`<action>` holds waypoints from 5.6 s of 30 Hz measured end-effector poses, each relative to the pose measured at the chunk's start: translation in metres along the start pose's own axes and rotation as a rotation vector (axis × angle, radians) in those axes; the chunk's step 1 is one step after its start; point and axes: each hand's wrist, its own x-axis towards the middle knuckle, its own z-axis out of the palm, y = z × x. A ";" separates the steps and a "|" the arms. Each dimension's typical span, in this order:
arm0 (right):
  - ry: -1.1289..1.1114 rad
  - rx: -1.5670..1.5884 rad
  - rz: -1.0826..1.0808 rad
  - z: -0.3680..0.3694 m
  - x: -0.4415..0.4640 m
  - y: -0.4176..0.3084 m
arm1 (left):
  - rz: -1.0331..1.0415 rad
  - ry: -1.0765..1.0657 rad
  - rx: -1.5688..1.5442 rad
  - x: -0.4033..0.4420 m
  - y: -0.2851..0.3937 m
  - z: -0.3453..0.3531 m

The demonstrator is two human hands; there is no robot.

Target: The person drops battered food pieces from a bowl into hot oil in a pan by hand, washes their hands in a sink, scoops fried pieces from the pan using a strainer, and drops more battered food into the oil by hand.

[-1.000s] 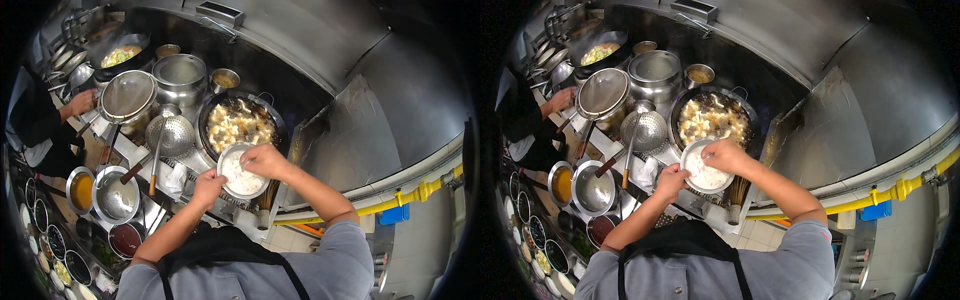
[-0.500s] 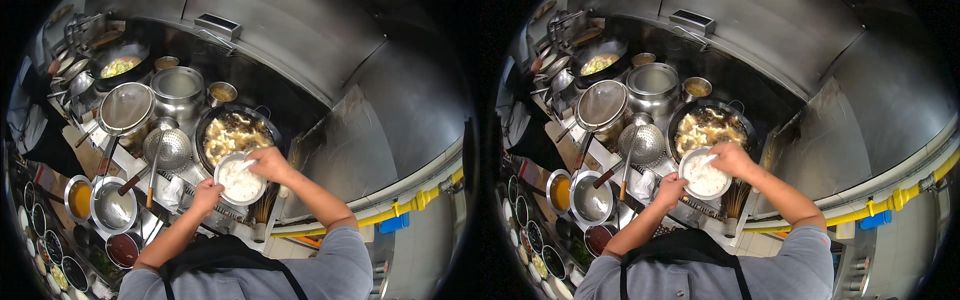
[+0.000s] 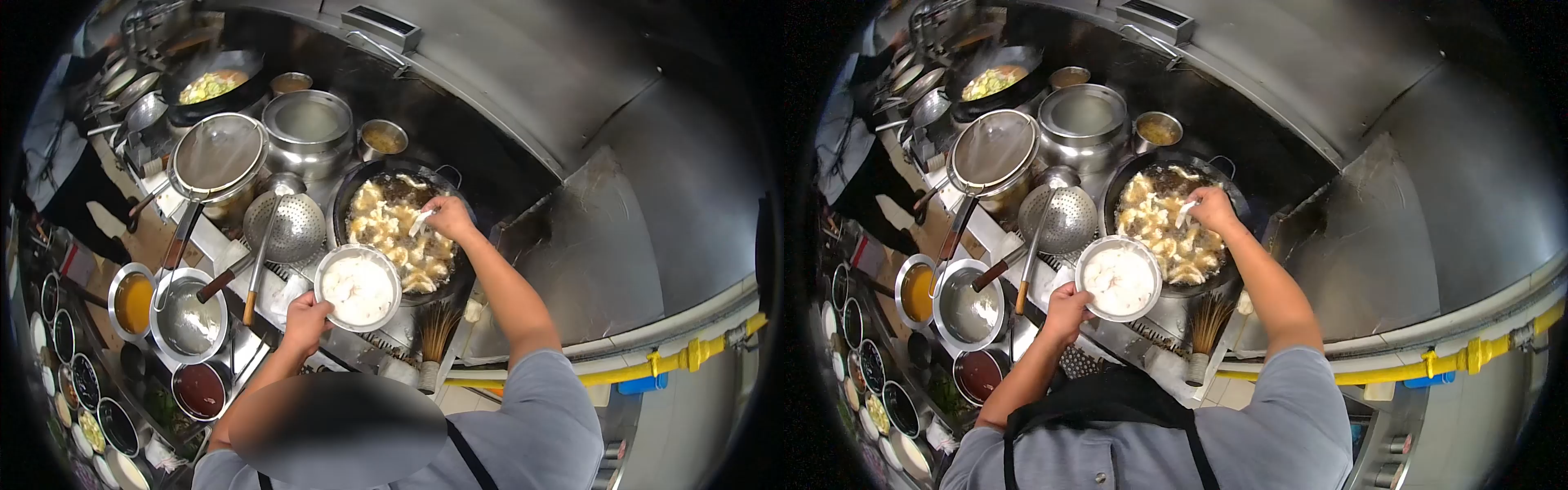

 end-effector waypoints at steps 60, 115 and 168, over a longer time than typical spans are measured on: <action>-0.284 -0.322 -0.551 0.028 -0.049 -0.140 | 0.129 0.012 -0.034 0.001 0.043 0.005; 0.269 -0.320 0.116 -0.046 0.079 0.071 | 0.167 0.170 0.061 -0.019 0.022 -0.002; -0.252 -0.408 -0.330 -0.013 -0.116 -0.159 | 0.049 -0.142 0.026 -0.037 0.029 0.031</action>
